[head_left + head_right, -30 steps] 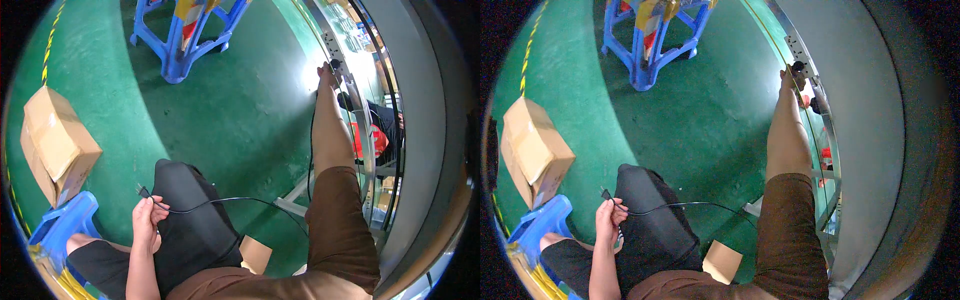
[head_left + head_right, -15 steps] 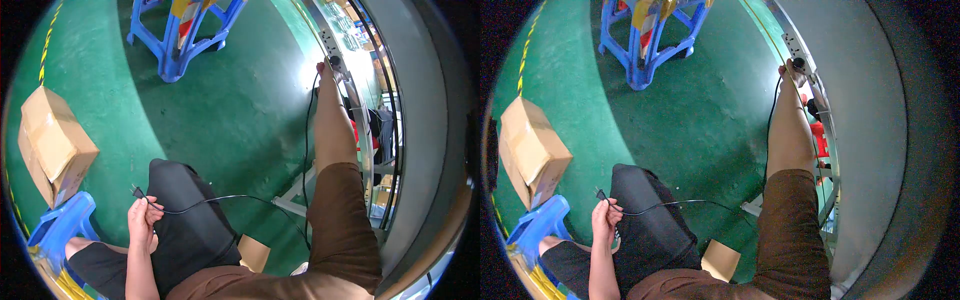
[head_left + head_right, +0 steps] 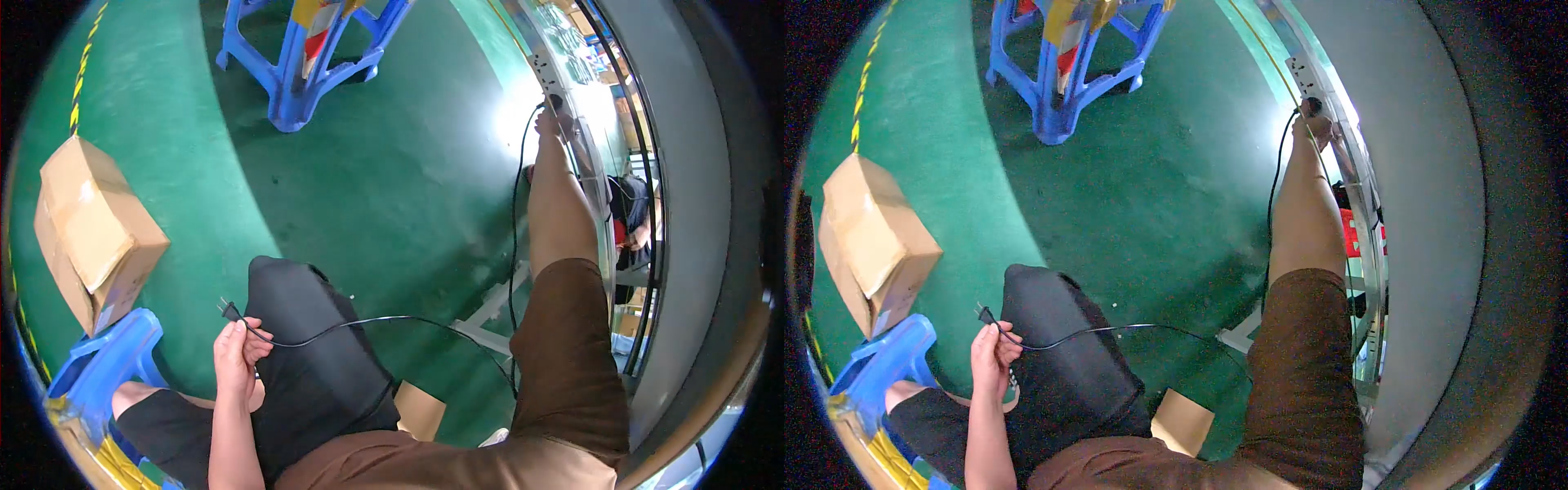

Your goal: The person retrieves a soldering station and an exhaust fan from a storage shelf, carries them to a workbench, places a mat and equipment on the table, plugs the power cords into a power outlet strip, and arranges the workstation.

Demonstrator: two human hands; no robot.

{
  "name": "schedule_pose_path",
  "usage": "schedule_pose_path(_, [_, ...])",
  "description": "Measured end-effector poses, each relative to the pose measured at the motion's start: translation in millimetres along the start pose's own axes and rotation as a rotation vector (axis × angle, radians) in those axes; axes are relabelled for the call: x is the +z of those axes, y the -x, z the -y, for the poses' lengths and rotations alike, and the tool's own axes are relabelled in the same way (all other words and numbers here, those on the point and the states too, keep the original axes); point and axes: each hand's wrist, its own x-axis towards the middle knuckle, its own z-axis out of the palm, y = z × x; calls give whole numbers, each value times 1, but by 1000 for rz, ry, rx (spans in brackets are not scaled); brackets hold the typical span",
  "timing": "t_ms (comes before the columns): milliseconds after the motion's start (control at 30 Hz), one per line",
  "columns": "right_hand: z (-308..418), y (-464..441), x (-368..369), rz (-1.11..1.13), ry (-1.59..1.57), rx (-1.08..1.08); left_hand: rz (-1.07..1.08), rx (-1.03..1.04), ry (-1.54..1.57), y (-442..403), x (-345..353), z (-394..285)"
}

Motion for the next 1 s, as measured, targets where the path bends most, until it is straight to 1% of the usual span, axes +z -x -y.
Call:
schedule_pose_path(67, [-8, -33, -21, 222, 159, 80, -22, 8, 11, -1, -9, 1])
schedule_pose_path(100, [-15, -37, -20, 183, 162, 59, -23, 9, 9, 0, -11, 0])
schedule_pose_path(133, [-4, -17, -13, 67, 333, -14, -34, 21, 11, 0, -13, 0])
schedule_pose_path(200, [10, 50, 20, -414, 815, -285, -36, 28, 12, -1, -12, 0])
schedule_pose_path(233, [17, 85, 39, -580, 909, -401, -27, 61, -62, -1, -9, -3])
schedule_pose_path(267, [26, 115, 61, -590, 852, -519, -18, 96, -133, -1, -4, -6])
schedule_pose_path(300, [23, 142, 84, -438, 590, -626, -15, 92, -136, -1, 2, -10])
schedule_pose_path(333, [18, 168, 109, -103, 335, -534, 16, 139, -162, -3, 13, -15])
schedule_pose_path(367, [-7, 179, 139, 220, 259, -617, 45, 187, -190, -6, 23, -21])
schedule_pose_path(400, [30, 278, 165, 408, 381, -439, 47, 187, -193, -12, 31, -26])
schedule_pose_path(433, [46, 346, 172, 692, 349, -481, 84, 253, -278, -19, 41, -32])
schedule_pose_path(467, [39, 383, 192, 920, 274, -595, 121, 318, -363, -25, 51, -38])
schedule_pose_path(500, [38, 421, 199, 1021, 278, -765, 144, 360, -362, -28, 62, -43])
schedule_pose_path(533, [49, 452, 206, 1127, 431, -771, 166, 401, -361, -31, 74, -48])
schedule_pose_path(567, [51, 478, 207, 1151, 242, -679, 158, 402, -357, -38, 81, -48])
schedule_pose_path(600, [52, 493, 208, 1165, 54, -588, 151, 439, -357, -41, 86, -49])
schedule_pose_path(633, [52, 496, 209, 1156, 48, -586, 140, 415, -304, -42, 91, -51])
schedule_pose_path(700, [50, 498, 207, 1083, -125, -473, 144, 389, -260, -41, 97, -53])
schedule_pose_path(767, [43, 503, 201, 1033, -148, -488, 177, 283, -228, -40, 97, -55])
schedule_pose_path(800, [40, 505, 200, 993, -167, -507, 187, 280, -241, -42, 95, -54])
schedule_pose_path(833, [32, 506, 200, 975, -177, -496, 229, 250, -327, -43, 92, -52])
schedule_pose_path(867, [21, 505, 202, 915, -146, -544, 272, 222, -410, -43, 90, -50])
schedule_pose_path(900, [13, 505, 203, 851, -110, -585, 292, 211, -424, -40, 91, -48])
schedule_pose_path(933, [8, 506, 202, 829, -111, -567, 254, 186, -425, -35, 91, -46])
schedule_pose_path(967, [3, 506, 202, 660, -154, -492, 218, 163, -424, -31, 92, -43])
schedule_pose_path(1000, [0, 507, 203, 519, -198, -420, 252, 181, -443, -33, 82, -36])
